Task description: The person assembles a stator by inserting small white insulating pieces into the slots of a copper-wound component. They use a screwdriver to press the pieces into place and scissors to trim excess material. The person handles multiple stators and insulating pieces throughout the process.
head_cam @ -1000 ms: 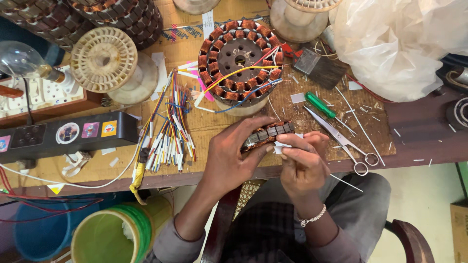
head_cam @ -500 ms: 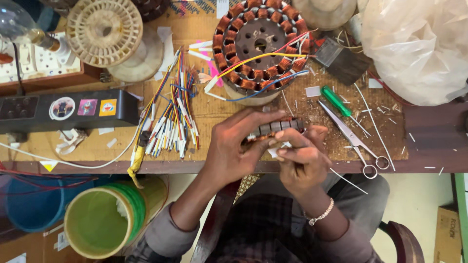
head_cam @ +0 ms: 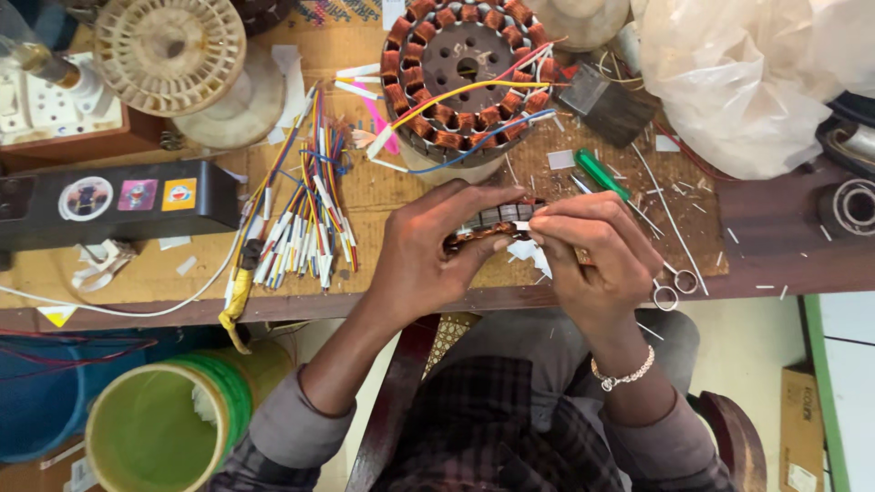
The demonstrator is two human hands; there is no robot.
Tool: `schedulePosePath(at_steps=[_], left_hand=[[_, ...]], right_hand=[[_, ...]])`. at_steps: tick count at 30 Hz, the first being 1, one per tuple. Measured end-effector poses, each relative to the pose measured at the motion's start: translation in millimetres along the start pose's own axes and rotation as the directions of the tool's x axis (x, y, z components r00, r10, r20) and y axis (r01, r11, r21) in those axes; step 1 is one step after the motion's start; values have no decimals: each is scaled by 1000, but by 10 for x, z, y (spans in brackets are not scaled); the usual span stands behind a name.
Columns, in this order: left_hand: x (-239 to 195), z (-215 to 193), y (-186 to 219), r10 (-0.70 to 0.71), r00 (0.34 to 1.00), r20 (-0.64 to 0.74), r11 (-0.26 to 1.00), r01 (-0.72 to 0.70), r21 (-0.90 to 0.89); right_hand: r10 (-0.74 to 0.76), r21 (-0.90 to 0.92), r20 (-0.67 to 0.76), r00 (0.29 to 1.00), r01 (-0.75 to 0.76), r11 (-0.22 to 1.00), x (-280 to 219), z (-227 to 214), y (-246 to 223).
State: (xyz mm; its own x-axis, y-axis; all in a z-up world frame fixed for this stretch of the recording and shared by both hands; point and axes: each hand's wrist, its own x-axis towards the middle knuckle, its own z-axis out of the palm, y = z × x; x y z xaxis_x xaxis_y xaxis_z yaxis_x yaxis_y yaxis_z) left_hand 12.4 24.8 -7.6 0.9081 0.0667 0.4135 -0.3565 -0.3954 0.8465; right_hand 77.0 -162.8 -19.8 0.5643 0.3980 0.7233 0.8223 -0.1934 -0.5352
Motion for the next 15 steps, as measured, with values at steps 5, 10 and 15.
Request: schedulePosePath(at_steps=[5,10,15], left_hand=[[-19,28,-33,15,1000,-1,999,-15,35],[1,40,-9,54,999,-1,996,-54,68],[7,49,12,26,1000,14,997,-27,72]], right_hand=[[-104,-145,119,987,121,982,76,-106,-85],[-84,-126,234,969,116,985,216,-231,-146],[2,-59,306,952,17,998,307,-335,-197]])
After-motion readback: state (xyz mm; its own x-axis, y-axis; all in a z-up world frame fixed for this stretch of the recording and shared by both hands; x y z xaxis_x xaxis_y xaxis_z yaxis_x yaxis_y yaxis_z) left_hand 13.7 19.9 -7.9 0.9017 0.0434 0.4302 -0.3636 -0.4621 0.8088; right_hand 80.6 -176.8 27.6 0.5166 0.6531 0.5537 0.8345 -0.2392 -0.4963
